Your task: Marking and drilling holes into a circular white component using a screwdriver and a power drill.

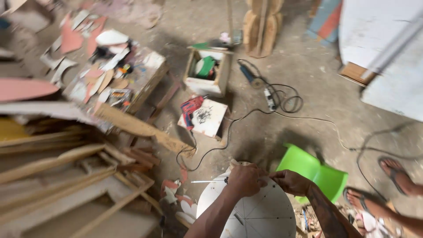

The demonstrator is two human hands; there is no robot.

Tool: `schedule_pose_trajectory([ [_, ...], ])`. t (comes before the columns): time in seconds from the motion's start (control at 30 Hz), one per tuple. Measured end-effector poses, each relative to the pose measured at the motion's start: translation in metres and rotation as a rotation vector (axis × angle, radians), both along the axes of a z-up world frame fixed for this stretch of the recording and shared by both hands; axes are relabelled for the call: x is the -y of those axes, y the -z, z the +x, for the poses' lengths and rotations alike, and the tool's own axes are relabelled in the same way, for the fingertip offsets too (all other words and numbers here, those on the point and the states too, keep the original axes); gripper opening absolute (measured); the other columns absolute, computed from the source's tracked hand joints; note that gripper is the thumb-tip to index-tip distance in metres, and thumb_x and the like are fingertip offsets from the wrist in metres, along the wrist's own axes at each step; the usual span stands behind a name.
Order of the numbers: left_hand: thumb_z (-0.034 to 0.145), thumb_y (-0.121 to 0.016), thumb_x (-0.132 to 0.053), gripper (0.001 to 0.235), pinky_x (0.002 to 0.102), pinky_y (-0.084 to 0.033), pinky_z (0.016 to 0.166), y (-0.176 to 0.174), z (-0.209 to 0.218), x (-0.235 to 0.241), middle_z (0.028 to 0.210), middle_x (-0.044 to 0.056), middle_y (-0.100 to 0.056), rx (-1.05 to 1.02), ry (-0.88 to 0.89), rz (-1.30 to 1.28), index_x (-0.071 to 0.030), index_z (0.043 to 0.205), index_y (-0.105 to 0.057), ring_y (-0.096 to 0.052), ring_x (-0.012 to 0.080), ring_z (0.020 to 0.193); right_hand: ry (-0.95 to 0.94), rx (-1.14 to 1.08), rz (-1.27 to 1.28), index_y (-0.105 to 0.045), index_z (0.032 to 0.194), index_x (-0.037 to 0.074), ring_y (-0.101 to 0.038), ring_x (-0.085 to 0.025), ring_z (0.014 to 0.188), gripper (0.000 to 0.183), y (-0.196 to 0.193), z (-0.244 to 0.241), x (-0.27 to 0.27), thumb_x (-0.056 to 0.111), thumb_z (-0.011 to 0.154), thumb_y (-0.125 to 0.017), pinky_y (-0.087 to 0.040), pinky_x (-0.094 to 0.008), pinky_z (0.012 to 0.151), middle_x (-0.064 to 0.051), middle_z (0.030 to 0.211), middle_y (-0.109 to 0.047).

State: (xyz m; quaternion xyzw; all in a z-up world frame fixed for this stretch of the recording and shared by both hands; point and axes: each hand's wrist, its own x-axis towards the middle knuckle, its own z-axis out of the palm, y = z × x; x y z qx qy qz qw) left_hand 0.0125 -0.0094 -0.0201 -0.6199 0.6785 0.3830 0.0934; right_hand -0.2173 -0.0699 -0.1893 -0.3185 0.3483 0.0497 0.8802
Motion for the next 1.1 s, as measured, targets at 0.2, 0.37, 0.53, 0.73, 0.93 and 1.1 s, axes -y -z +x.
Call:
schedule_pose_trajectory([
  [0.2,0.096,-0.06,-0.039,0.04,0.046,-0.055,0.101,-0.003,-0.012,-0.004,0.136,0.003,-0.067,-0.019,-0.138,0.034,-0.031,0.135,-0.067,-0.067,0.0314,0.121,0.006,0.139,0.151,-0.074,0.127,0.004,-0.078,-0.038,0.085,0.037,0.065,-0.012,0.009,0.009,0.09,-0.07,-0.064,-0.051,0.076,-0.027,0.103,-0.081],
  [0.37,0.096,-0.059,-0.049,0.036,0.04,-0.055,0.105,0.005,-0.019,-0.004,0.134,-0.01,-0.068,0.038,-0.2,0.047,-0.044,0.131,-0.066,-0.066,0.019,0.125,-0.053,0.198,0.203,-0.076,0.122,-0.001,-0.077,-0.044,0.08,0.033,0.049,0.0,0.017,0.003,0.09,-0.068,-0.064,-0.052,0.071,-0.031,0.1,-0.079],
  [0.53,0.097,-0.059,-0.047,0.034,0.039,-0.053,0.107,-0.006,-0.028,-0.005,0.136,-0.012,-0.068,0.049,-0.249,0.087,-0.044,0.129,-0.068,-0.066,0.0179,0.127,-0.022,0.181,0.178,-0.08,0.112,-0.002,-0.071,-0.032,0.054,0.027,-0.002,0.005,0.013,0.0,0.085,-0.075,-0.057,-0.038,0.053,-0.024,0.074,-0.076],
  [0.73,0.093,-0.064,-0.05,0.032,0.035,-0.055,0.105,0.019,-0.033,-0.005,0.13,-0.015,-0.069,0.055,-0.263,0.073,-0.048,0.124,-0.068,-0.068,0.0151,0.122,0.024,0.197,0.147,-0.081,0.108,-0.002,-0.07,-0.031,0.053,0.023,0.005,-0.001,0.012,0.0,0.087,-0.074,-0.056,-0.037,0.051,-0.026,0.075,-0.077],
  [0.93,0.097,-0.058,-0.049,0.032,0.036,-0.055,0.105,-0.024,-0.025,0.003,0.132,-0.012,-0.07,0.064,-0.285,0.103,-0.043,0.126,-0.07,-0.069,0.0181,0.122,-0.003,0.166,0.082,-0.079,0.108,0.002,-0.07,-0.046,0.049,0.022,0.07,0.011,0.015,0.0,0.088,-0.069,-0.059,-0.054,0.046,-0.033,0.07,-0.074],
  [1.1,0.113,-0.032,-0.042,0.05,0.033,-0.039,0.119,-0.054,-0.018,0.005,0.144,0.0,-0.064,-0.208,-0.403,0.337,-0.02,0.144,-0.064,-0.062,0.0236,0.131,-0.484,0.003,-0.78,-0.081,0.105,0.001,-0.072,-0.051,0.093,0.033,-0.01,0.014,0.01,0.013,0.086,-0.057,-0.054,-0.057,0.09,-0.03,0.095,-0.078],
])
